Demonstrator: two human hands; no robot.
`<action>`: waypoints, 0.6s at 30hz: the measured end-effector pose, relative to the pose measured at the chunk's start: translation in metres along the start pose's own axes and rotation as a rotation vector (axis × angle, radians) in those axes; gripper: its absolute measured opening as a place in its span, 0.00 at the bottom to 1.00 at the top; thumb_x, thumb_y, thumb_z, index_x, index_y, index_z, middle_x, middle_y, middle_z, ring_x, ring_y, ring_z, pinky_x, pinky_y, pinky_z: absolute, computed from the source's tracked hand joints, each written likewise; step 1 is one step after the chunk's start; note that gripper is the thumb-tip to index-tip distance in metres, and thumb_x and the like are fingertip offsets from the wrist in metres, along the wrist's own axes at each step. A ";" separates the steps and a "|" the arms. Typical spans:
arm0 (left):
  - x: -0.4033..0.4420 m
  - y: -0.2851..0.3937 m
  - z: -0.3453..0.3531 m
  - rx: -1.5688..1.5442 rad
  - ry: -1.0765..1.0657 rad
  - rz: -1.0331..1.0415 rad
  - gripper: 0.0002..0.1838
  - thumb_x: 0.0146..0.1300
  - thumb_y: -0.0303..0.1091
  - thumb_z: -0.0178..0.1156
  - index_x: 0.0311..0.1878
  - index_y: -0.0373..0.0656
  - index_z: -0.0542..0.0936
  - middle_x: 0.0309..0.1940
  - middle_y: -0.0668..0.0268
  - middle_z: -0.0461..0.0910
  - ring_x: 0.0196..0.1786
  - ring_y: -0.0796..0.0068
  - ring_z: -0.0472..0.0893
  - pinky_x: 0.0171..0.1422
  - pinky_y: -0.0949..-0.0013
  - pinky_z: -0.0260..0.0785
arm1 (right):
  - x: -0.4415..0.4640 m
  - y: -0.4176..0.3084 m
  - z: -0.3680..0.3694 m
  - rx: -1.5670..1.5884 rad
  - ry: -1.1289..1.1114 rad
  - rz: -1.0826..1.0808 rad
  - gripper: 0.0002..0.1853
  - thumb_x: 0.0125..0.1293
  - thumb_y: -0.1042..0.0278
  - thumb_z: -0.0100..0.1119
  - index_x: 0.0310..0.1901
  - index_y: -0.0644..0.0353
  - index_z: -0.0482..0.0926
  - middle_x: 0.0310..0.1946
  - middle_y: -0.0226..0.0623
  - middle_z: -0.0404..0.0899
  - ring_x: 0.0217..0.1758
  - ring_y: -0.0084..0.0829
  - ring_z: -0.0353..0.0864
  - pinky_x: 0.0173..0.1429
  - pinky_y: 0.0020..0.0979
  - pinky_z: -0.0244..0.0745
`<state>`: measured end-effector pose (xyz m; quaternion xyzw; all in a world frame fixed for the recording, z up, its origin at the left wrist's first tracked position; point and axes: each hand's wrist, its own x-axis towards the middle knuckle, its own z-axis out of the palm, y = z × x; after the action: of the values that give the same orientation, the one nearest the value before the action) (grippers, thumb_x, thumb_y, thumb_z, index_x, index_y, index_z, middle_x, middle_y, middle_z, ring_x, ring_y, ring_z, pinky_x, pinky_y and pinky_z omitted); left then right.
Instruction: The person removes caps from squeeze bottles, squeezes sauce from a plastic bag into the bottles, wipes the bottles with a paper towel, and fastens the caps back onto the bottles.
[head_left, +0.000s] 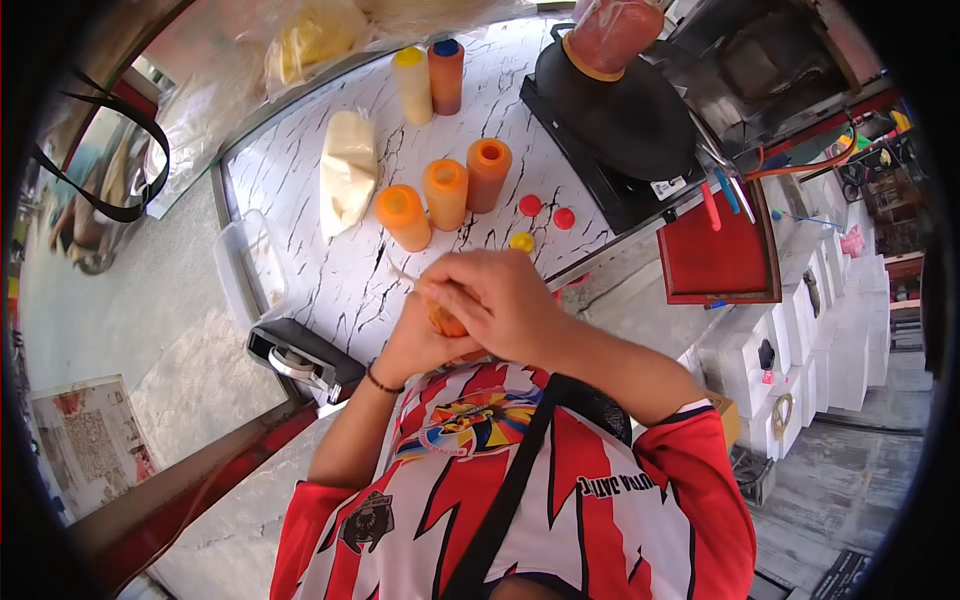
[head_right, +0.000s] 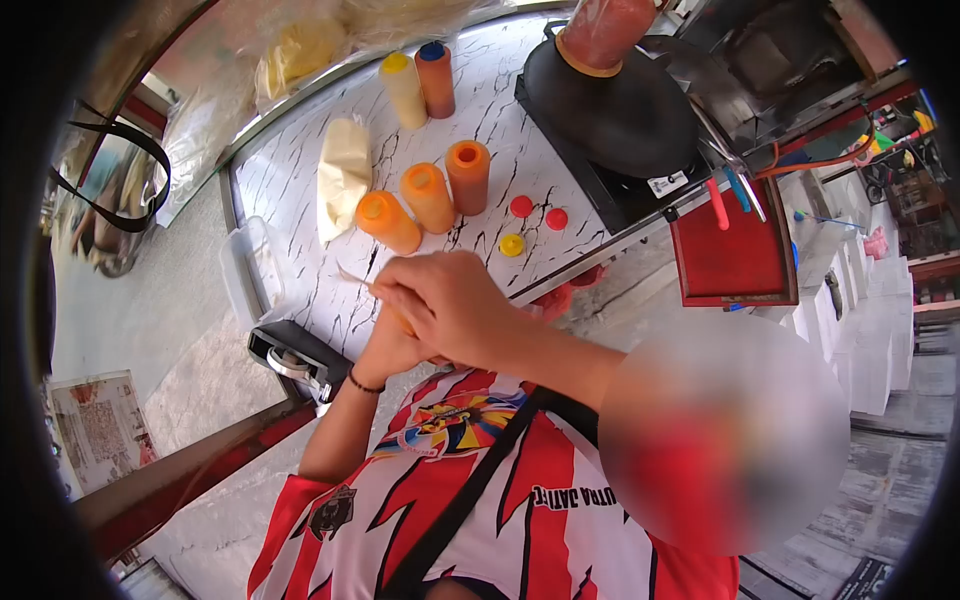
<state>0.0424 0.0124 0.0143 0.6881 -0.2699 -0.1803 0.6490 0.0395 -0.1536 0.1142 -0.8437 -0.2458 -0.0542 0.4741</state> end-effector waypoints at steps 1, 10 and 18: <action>0.011 0.004 0.009 -0.143 -0.033 -0.018 0.33 0.53 0.27 0.81 0.61 0.38 0.77 0.55 0.62 0.85 0.57 0.72 0.84 0.64 0.67 0.76 | 0.011 -0.006 -0.016 -0.074 -0.051 0.024 0.09 0.70 0.71 0.67 0.47 0.65 0.83 0.32 0.41 0.86 0.33 0.34 0.89 0.39 0.31 0.79; 0.081 0.036 0.092 -1.150 -0.187 -0.092 0.35 0.61 0.23 0.74 0.70 0.41 0.69 0.63 0.62 0.79 0.66 0.70 0.79 0.69 0.62 0.76 | -0.066 -0.017 -0.135 0.108 0.166 0.262 0.46 0.55 0.65 0.80 0.75 0.60 0.67 0.67 0.46 0.77 0.68 0.39 0.79 0.71 0.38 0.72; 0.103 0.026 0.117 -1.272 -0.199 -0.110 0.33 0.66 0.36 0.72 0.71 0.42 0.69 0.63 0.59 0.79 0.64 0.63 0.82 0.70 0.57 0.78 | -0.077 -0.010 -0.111 -0.080 0.241 0.191 0.48 0.49 0.71 0.83 0.73 0.60 0.68 0.68 0.48 0.71 0.70 0.43 0.76 0.73 0.39 0.71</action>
<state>0.0498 -0.1435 0.0395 0.1621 -0.1335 -0.4010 0.8917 -0.0166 -0.2688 0.1573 -0.8689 -0.1032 -0.1195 0.4692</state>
